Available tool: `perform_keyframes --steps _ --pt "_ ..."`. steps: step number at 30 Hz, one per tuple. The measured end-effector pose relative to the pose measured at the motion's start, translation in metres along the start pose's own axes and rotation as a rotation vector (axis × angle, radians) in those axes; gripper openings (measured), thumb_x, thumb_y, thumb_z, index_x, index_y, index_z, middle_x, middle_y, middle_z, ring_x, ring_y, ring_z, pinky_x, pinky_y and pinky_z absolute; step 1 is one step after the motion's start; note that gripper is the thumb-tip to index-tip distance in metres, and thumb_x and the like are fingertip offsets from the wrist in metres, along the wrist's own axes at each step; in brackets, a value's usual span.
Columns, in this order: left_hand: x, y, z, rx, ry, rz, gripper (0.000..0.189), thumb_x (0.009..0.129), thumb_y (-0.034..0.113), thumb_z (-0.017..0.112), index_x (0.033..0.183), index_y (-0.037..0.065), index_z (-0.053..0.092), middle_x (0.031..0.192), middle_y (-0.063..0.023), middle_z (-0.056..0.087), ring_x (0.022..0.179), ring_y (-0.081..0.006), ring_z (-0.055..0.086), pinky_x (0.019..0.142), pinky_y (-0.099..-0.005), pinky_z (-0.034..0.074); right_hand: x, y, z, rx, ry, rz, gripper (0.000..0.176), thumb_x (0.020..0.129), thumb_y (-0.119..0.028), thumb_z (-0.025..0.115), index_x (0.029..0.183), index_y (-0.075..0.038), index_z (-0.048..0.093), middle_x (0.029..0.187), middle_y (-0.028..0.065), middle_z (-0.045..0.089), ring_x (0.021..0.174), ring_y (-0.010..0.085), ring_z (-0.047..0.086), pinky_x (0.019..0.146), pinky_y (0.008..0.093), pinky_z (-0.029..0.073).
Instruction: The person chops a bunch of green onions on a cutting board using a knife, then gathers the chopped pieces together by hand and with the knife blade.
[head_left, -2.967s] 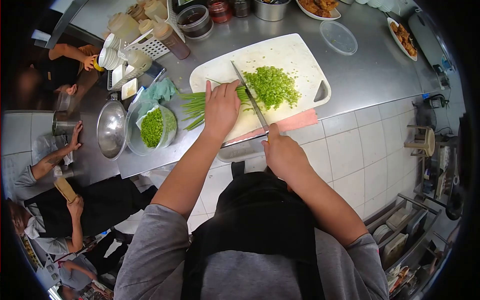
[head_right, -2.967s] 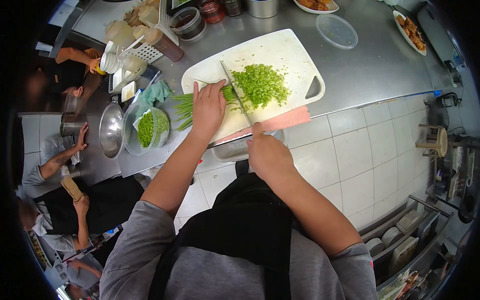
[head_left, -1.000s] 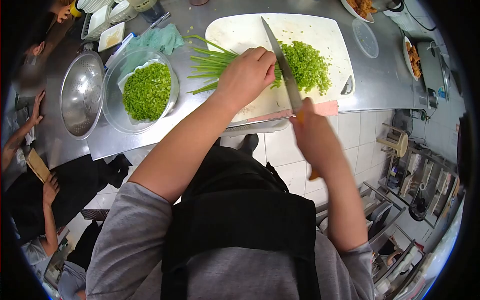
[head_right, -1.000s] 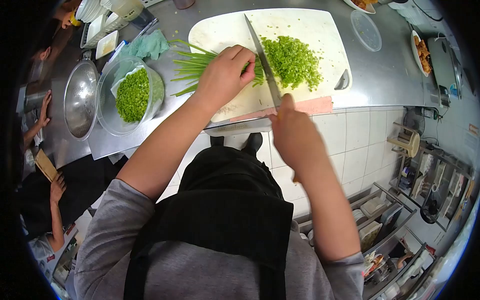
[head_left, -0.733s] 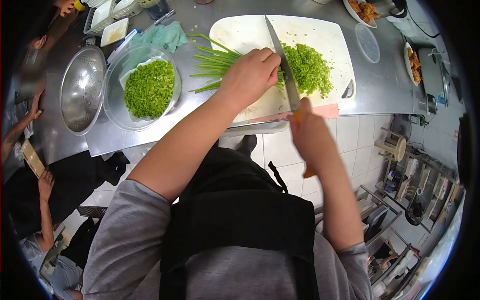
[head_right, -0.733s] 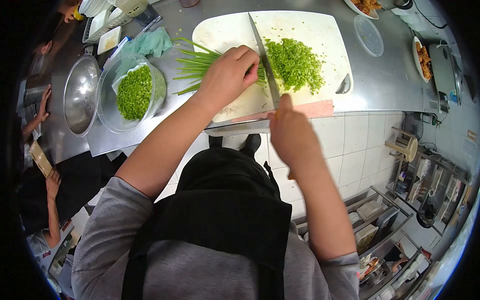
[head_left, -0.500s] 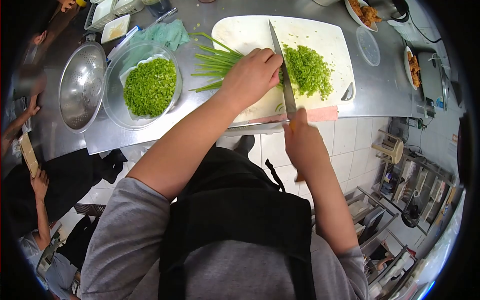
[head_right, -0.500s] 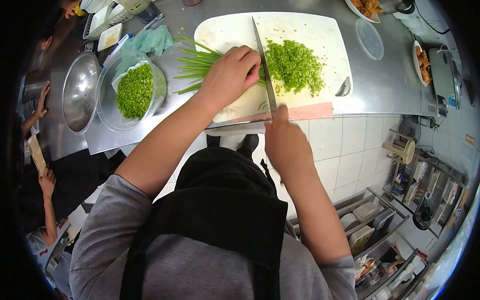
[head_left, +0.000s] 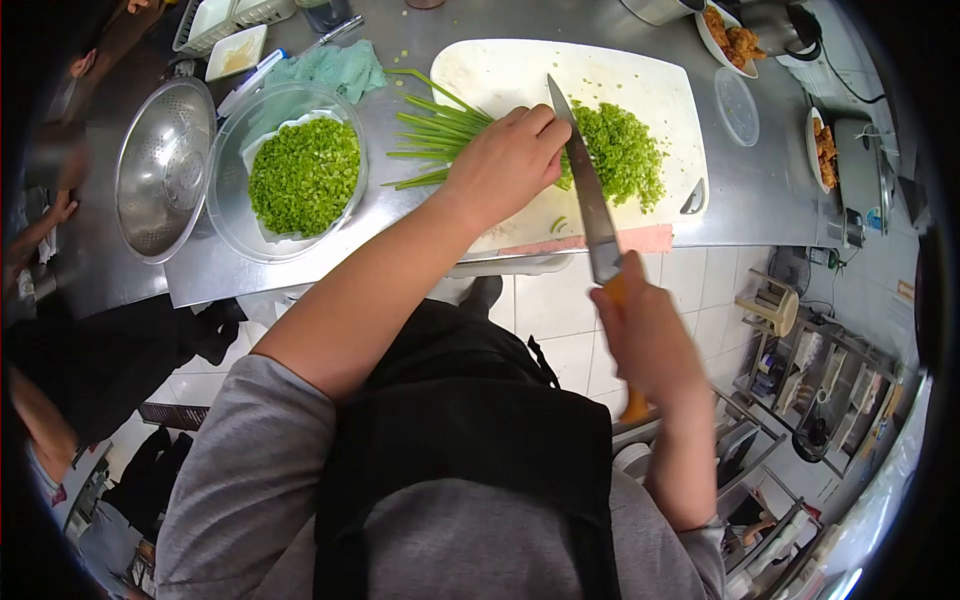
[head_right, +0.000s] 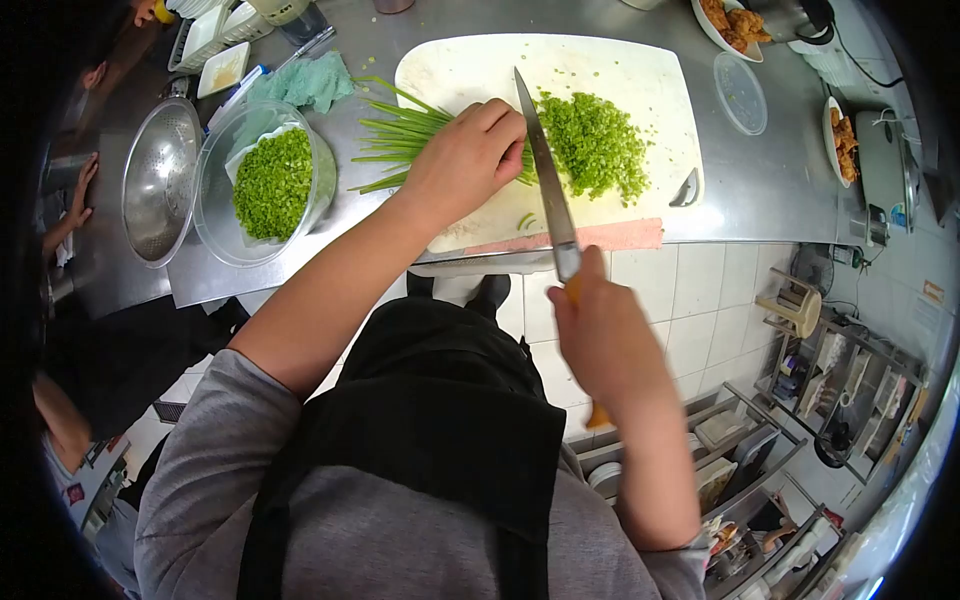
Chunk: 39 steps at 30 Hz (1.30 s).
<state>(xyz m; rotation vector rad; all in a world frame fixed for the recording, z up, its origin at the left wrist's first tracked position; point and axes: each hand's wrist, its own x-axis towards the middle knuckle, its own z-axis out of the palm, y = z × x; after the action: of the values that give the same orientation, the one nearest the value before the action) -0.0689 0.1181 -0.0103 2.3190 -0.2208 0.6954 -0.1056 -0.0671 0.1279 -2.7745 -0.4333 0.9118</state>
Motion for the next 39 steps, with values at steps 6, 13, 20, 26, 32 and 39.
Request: perform_keyframes --steps 6,13,20,26,32,39 --pt "-0.001 0.000 -0.003 -0.035 -0.058 -0.032 0.015 0.080 0.005 0.067 0.089 0.006 0.055 0.090 -0.0081 0.057 0.087 -0.0286 0.062 0.074 -0.0418 0.053 0.026 0.001 -0.006 0.065 0.032 -0.053 0.026 0.099 -0.017 0.056 0.110 0.004 0.045 0.081 0.0326 0.067 0.083 0.0504 0.067 0.071 0.0569 0.054" --pt "-0.001 -0.001 0.000 0.013 -0.035 -0.046 0.016 0.080 0.004 0.067 0.090 0.006 0.055 0.090 -0.0080 0.057 0.087 -0.0292 0.061 0.075 -0.0417 0.053 0.044 -0.005 0.023 -0.021 0.128 -0.049 0.025 0.100 -0.017 0.055 0.109 0.002 0.042 0.079 0.0319 0.066 0.079 0.0501 0.067 0.069 0.0565 0.054" --pt "-0.001 -0.001 0.000 -0.007 -0.023 -0.011 0.017 0.080 0.004 0.067 0.091 0.005 0.054 0.092 -0.0099 0.057 0.088 -0.0305 0.061 0.075 -0.0421 0.053 0.032 -0.007 0.037 -0.045 0.074 0.045 0.033 0.099 -0.019 0.057 0.115 0.004 0.041 0.080 0.0318 0.067 0.083 0.0504 0.066 0.072 0.0561 0.054" --pt "-0.001 -0.002 -0.001 0.022 -0.068 -0.005 0.020 0.080 0.007 0.069 0.095 0.005 0.055 0.095 -0.0104 0.056 0.091 -0.0293 0.062 0.078 -0.0411 0.055 0.011 -0.008 -0.003 0.058 -0.020 0.025 0.028 0.100 -0.017 0.054 0.113 0.004 0.042 0.082 0.0333 0.067 0.085 0.0502 0.067 0.073 0.0555 0.055" --pt "-0.003 0.001 -0.003 -0.006 -0.063 -0.037 0.018 0.081 0.004 0.067 0.093 0.004 0.054 0.094 -0.0117 0.056 0.088 -0.0326 0.061 0.076 -0.0435 0.053 0.041 -0.007 0.000 0.074 0.063 -0.043 0.029 0.100 -0.017 0.055 0.113 0.004 0.042 0.080 0.0334 0.066 0.081 0.0508 0.067 0.070 0.0568 0.054" --pt "-0.001 0.001 -0.002 0.025 -0.075 -0.035 0.019 0.081 0.004 0.067 0.095 0.004 0.054 0.095 -0.0127 0.055 0.090 -0.0330 0.061 0.077 -0.0437 0.053 0.047 -0.017 0.021 0.063 0.056 0.002 0.031 0.099 -0.018 0.056 0.115 0.006 0.042 0.078 0.0312 0.067 0.081 0.0504 0.067 0.069 0.0572 0.054"
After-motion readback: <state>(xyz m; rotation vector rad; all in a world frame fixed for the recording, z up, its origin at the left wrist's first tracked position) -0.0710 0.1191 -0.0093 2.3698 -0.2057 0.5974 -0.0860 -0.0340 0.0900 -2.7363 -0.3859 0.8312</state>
